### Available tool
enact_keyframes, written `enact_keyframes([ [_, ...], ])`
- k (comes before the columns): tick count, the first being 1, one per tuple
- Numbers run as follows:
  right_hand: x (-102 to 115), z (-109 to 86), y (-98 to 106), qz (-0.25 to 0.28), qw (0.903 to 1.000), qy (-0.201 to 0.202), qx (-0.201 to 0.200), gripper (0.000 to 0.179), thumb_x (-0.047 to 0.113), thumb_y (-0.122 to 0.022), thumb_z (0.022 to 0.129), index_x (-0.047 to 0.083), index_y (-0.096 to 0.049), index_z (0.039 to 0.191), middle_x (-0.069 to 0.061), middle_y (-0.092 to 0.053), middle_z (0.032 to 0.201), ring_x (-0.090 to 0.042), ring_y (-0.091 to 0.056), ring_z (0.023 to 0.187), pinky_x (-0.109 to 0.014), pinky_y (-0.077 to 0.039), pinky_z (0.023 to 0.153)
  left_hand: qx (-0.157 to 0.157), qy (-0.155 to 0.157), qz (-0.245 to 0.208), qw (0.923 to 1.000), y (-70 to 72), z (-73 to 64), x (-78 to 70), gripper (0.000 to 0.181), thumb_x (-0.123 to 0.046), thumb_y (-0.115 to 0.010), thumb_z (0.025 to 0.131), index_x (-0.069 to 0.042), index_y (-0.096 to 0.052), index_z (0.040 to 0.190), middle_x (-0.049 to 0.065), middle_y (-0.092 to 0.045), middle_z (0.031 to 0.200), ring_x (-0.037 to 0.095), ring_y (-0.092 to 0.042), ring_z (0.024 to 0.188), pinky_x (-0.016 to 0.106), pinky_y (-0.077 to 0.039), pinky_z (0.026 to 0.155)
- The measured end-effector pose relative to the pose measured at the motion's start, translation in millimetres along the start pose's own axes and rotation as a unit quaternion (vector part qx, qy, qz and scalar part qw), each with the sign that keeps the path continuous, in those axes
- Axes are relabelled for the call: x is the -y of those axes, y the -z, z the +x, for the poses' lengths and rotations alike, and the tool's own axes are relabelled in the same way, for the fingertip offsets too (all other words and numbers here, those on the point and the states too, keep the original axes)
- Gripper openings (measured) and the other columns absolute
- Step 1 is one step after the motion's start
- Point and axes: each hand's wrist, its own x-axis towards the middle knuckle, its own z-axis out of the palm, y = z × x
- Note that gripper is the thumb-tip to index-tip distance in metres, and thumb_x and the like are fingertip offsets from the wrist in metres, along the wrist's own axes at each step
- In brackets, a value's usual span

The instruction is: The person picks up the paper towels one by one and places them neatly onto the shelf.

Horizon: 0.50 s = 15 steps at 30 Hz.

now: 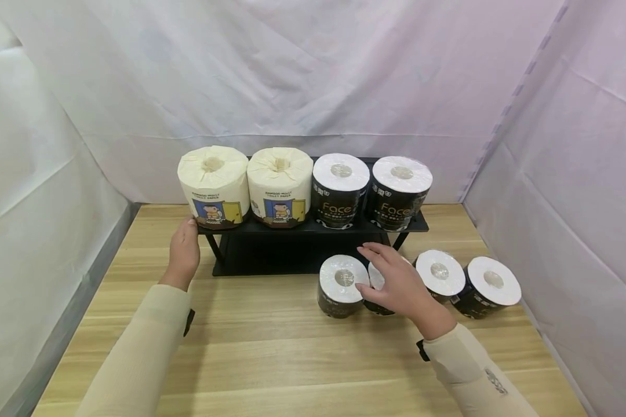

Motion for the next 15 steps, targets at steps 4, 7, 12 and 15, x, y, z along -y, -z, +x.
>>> enact_keyframes([
  [4, 1.3, 4.1, -6.3, -0.013, 0.9990, -0.002, 0.042, 0.074, 0.046, -0.072, 0.080, 0.012, -0.049, 0.142, -0.011, -0.044, 0.144, -0.031, -0.042, 0.131, -0.050, -0.048, 0.095, 0.002, -0.003, -0.003, 1.0000, 0.0, -0.9, 0.3, 0.061, -0.039, -0.009, 0.105, -0.003, -0.022, 0.153, 0.019, -0.022, 0.157, 0.035, -0.015, 0.145, 0.053, -0.015, 0.118],
  [7, 3.1, 8.5, -10.7, -0.014, 0.9982, 0.003, 0.059, 0.076, 0.049, -0.071, 0.080, 0.013, -0.048, 0.143, -0.012, -0.043, 0.145, -0.030, -0.041, 0.132, -0.049, -0.048, 0.096, 0.000, -0.007, 0.001, 1.0000, 0.4, -0.3, 1.9, 0.061, -0.040, -0.009, 0.105, -0.003, -0.024, 0.152, 0.020, -0.023, 0.156, 0.035, -0.016, 0.145, 0.054, -0.016, 0.118],
  [12, 4.8, 14.7, -16.7, -0.014, 0.9974, 0.009, 0.070, 0.077, 0.051, -0.073, 0.078, 0.014, -0.050, 0.142, -0.011, -0.043, 0.145, -0.028, -0.041, 0.133, -0.048, -0.048, 0.096, -0.001, -0.008, 0.002, 1.0000, -0.2, 0.6, 2.4, 0.062, -0.041, -0.009, 0.105, -0.003, -0.025, 0.152, 0.019, -0.024, 0.156, 0.035, -0.017, 0.145, 0.055, -0.017, 0.117],
  [15, 5.4, 17.2, -19.6, -0.022, 0.9965, 0.011, 0.080, 0.079, 0.052, -0.073, 0.077, 0.015, -0.049, 0.142, -0.012, -0.043, 0.145, -0.029, -0.040, 0.133, -0.048, -0.049, 0.096, 0.002, -0.003, 0.002, 1.0000, -0.5, 0.4, 1.8, 0.062, -0.042, -0.009, 0.105, -0.005, -0.021, 0.153, 0.018, -0.021, 0.157, 0.035, -0.016, 0.145, 0.054, -0.016, 0.118],
])
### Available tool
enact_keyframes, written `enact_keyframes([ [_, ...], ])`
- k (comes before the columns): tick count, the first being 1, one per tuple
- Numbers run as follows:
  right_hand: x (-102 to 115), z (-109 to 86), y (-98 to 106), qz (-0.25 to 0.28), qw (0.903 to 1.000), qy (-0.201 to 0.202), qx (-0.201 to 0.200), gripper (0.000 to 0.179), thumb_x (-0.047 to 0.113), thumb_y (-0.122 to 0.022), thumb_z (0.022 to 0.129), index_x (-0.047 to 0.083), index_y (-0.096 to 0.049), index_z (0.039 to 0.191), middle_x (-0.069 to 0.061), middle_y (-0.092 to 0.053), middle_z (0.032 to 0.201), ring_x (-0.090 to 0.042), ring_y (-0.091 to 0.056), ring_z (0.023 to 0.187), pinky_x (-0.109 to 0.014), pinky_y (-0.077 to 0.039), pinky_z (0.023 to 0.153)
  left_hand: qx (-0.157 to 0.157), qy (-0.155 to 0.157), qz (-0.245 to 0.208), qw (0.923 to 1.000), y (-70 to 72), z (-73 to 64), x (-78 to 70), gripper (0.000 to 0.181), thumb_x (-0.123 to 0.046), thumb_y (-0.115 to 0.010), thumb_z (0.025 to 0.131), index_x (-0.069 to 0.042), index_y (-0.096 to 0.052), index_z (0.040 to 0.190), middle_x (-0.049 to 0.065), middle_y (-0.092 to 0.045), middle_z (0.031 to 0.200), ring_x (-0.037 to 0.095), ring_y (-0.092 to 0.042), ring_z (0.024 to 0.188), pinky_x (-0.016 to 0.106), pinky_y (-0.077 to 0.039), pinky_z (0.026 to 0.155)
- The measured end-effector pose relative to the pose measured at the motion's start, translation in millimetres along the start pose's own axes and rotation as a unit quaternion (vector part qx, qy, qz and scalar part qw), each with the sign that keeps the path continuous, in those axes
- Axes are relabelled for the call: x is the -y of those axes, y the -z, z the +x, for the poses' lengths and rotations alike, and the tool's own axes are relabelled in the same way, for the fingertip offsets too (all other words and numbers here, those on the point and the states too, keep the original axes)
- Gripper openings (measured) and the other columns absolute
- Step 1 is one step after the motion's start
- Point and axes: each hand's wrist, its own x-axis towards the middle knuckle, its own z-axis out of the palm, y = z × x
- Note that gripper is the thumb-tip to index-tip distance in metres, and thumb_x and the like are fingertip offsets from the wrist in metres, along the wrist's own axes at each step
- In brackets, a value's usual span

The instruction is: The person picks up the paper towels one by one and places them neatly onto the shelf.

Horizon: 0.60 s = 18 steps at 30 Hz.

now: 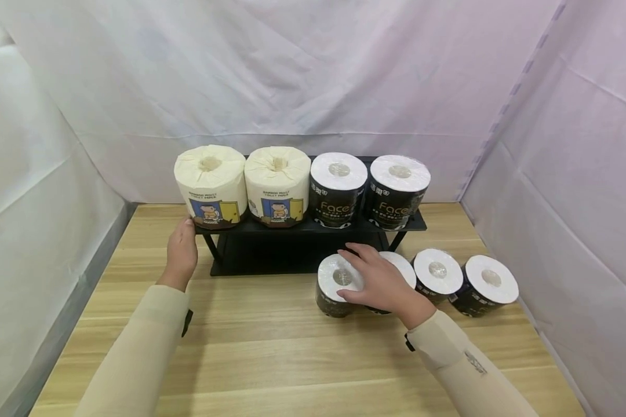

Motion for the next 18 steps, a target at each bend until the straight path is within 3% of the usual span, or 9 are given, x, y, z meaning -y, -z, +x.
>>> enact_keyframes([
  [7, 1.3, 4.0, -5.0, -0.004, 0.9994, -0.011, 0.034, 0.081, 0.055, -0.072, 0.077, 0.017, -0.047, 0.144, -0.011, -0.041, 0.147, -0.029, -0.038, 0.136, -0.051, -0.048, 0.097, 0.002, 0.011, -0.002, 0.9999, 0.9, -0.9, -1.2, 0.058, -0.036, -0.010, 0.106, -0.005, -0.020, 0.154, 0.018, -0.020, 0.158, 0.036, -0.015, 0.145, 0.054, -0.015, 0.118],
  [18, 6.1, 11.6, -4.1, -0.010, 0.9958, -0.012, 0.090, 0.092, 0.060, -0.074, 0.073, 0.016, -0.041, 0.148, -0.014, -0.034, 0.152, -0.034, -0.031, 0.139, -0.052, -0.043, 0.103, -0.003, 0.014, 0.004, 0.9999, -0.1, 0.6, -0.1, 0.062, -0.041, -0.009, 0.105, -0.004, -0.020, 0.154, 0.018, -0.020, 0.157, 0.035, -0.015, 0.145, 0.053, -0.015, 0.118],
])
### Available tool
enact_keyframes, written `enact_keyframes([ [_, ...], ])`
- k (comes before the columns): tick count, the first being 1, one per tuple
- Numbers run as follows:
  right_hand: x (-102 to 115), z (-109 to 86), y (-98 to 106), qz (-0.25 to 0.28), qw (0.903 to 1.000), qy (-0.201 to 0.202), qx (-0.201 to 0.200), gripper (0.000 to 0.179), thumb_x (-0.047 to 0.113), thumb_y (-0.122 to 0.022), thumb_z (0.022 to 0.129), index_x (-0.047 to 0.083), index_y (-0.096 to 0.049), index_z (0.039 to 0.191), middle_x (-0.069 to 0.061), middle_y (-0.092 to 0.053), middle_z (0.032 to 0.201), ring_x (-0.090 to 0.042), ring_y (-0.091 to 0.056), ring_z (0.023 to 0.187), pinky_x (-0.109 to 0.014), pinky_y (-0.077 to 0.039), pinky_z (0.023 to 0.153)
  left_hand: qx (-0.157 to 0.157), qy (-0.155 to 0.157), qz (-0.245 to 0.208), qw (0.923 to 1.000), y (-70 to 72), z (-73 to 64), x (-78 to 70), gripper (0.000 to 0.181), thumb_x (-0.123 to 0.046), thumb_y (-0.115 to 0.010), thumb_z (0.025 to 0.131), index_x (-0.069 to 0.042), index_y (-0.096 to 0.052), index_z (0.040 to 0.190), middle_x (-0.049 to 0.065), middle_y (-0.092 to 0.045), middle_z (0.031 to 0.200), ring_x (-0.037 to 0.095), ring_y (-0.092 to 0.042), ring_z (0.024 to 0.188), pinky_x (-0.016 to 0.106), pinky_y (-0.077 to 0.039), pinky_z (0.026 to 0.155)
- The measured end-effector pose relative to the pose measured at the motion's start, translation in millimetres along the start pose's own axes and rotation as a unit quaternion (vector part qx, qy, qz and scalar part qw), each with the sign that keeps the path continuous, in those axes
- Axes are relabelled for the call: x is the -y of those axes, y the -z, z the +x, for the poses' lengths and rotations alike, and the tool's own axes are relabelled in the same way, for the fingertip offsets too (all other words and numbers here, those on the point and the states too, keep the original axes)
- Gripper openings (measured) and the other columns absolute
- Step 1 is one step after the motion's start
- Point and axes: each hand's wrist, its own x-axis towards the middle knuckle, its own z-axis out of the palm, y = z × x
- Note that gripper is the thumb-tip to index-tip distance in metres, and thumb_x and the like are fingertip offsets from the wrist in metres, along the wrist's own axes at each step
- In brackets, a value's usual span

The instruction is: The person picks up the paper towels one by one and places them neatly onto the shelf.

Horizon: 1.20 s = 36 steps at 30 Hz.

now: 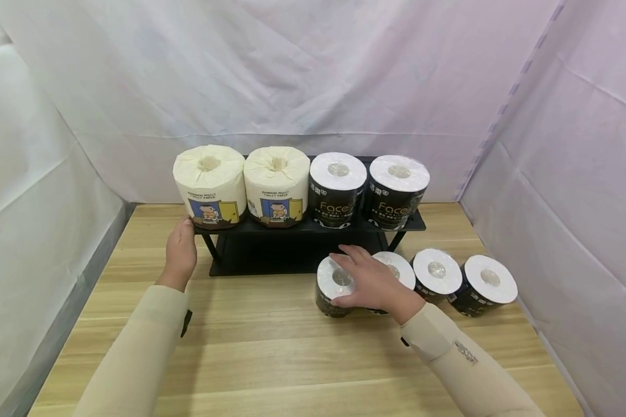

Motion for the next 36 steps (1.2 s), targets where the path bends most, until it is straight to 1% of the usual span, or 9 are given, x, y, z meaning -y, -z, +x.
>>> enact_keyframes([
  [6, 3.1, 6.8, 1.7, -0.022, 0.9994, 0.011, 0.023, 0.097, 0.059, -0.077, 0.070, 0.016, -0.040, 0.148, -0.017, -0.032, 0.153, -0.036, -0.030, 0.139, -0.048, -0.041, 0.106, -0.002, 0.013, -0.003, 0.9999, 1.2, -1.3, -0.5, 0.062, -0.042, -0.009, 0.105, -0.005, -0.019, 0.154, 0.018, -0.020, 0.158, 0.035, -0.015, 0.146, 0.052, -0.015, 0.119],
  [8, 3.5, 8.8, 1.9, -0.024, 0.9992, 0.015, 0.029, 0.097, 0.058, -0.078, 0.069, 0.016, -0.041, 0.148, -0.017, -0.032, 0.153, -0.037, -0.031, 0.139, -0.048, -0.041, 0.106, -0.003, 0.012, -0.004, 0.9999, 1.3, -1.3, -0.1, 0.062, -0.041, -0.009, 0.105, -0.005, -0.019, 0.154, 0.018, -0.020, 0.158, 0.035, -0.015, 0.146, 0.052, -0.015, 0.119],
  [13, 3.1, 13.2, 1.1, -0.028, 0.9980, 0.009, 0.056, 0.098, 0.059, -0.077, 0.070, 0.016, -0.039, 0.149, -0.017, -0.030, 0.154, -0.037, -0.029, 0.140, -0.047, -0.038, 0.109, -0.001, -0.001, -0.007, 1.0000, 0.3, -0.6, 0.8, 0.063, -0.041, -0.010, 0.105, -0.003, -0.019, 0.153, 0.019, -0.020, 0.157, 0.035, -0.015, 0.145, 0.052, -0.015, 0.118],
  [18, 3.9, 14.7, 1.5, -0.021, 0.9971, -0.003, 0.072, 0.098, 0.058, -0.078, 0.070, 0.017, -0.037, 0.150, -0.015, -0.029, 0.155, -0.037, -0.028, 0.140, -0.049, -0.038, 0.109, -0.001, -0.016, -0.011, 0.9998, -1.0, 0.2, 0.7, 0.062, -0.040, -0.010, 0.105, -0.002, -0.021, 0.153, 0.020, -0.022, 0.157, 0.035, -0.016, 0.145, 0.053, -0.016, 0.118],
  [26, 3.6, 14.2, 0.4, -0.011, 0.9972, -0.004, 0.073, 0.098, 0.056, -0.077, 0.071, 0.012, -0.038, 0.149, -0.018, -0.033, 0.152, -0.037, -0.032, 0.138, -0.050, -0.041, 0.106, -0.004, -0.020, -0.016, 0.9997, -1.7, 1.1, 2.4, 0.062, -0.040, -0.011, 0.105, -0.002, -0.022, 0.153, 0.019, -0.024, 0.156, 0.034, -0.017, 0.145, 0.052, -0.017, 0.118],
  [36, 0.9, 15.0, -5.7, 0.002, 0.9966, -0.023, 0.080, 0.096, 0.056, -0.075, 0.072, 0.013, -0.037, 0.149, -0.017, -0.034, 0.151, -0.037, -0.035, 0.136, -0.051, -0.044, 0.102, -0.006, -0.003, -0.021, 0.9998, -0.7, -0.6, -0.7, 0.060, -0.039, -0.011, 0.105, -0.003, -0.023, 0.153, 0.018, -0.023, 0.157, 0.033, -0.017, 0.145, 0.050, -0.016, 0.119],
])
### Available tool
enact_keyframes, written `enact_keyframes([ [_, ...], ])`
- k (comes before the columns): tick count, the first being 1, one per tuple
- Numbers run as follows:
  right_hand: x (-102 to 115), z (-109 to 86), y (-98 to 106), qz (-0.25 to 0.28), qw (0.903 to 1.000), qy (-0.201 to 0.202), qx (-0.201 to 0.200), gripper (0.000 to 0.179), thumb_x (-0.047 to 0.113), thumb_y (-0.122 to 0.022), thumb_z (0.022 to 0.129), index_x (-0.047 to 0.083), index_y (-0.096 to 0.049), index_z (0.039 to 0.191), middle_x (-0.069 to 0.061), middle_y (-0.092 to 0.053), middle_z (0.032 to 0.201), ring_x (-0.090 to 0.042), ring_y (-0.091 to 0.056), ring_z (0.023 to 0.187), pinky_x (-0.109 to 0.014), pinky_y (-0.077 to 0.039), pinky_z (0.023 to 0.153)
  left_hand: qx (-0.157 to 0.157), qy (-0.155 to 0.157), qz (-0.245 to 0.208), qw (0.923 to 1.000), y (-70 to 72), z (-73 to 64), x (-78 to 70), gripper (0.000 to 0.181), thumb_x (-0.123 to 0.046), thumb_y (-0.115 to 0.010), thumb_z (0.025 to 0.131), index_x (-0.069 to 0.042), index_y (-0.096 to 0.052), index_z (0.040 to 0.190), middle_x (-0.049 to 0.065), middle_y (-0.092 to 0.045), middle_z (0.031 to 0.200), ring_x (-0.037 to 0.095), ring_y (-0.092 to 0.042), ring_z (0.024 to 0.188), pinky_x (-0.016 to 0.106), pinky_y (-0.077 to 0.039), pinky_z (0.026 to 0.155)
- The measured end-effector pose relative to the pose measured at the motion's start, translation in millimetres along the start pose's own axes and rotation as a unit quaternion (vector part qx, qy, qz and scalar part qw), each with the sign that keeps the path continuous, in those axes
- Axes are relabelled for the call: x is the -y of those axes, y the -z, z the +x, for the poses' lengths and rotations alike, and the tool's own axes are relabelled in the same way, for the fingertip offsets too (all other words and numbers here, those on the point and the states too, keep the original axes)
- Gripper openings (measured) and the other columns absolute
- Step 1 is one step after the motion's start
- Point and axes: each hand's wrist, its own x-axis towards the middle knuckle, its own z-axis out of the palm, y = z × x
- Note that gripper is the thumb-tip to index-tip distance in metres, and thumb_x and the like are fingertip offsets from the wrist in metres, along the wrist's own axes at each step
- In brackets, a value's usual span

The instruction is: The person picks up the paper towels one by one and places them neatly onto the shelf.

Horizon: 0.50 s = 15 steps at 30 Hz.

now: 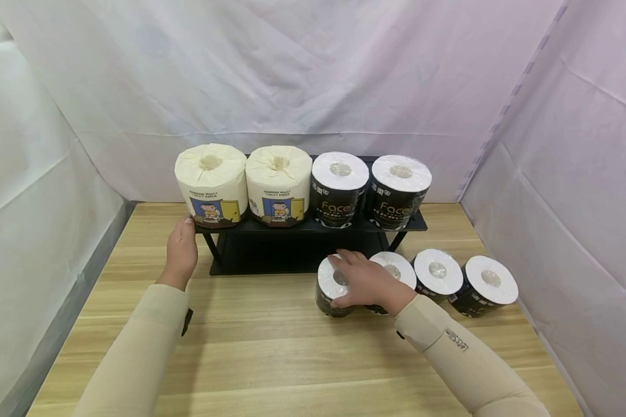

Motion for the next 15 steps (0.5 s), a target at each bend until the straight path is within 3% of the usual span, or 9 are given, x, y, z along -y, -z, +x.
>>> enact_keyframes([
  [15, 0.8, 1.9, -7.3, -0.006, 0.9997, 0.010, -0.023, 0.090, 0.050, -0.072, 0.073, 0.009, -0.040, 0.147, -0.019, -0.040, 0.145, -0.038, -0.040, 0.130, -0.046, -0.045, 0.101, 0.002, 0.004, 0.001, 1.0000, 0.8, -1.2, -0.6, 0.061, -0.039, -0.010, 0.105, -0.003, -0.022, 0.153, 0.018, -0.023, 0.157, 0.033, -0.017, 0.145, 0.051, -0.016, 0.119],
])
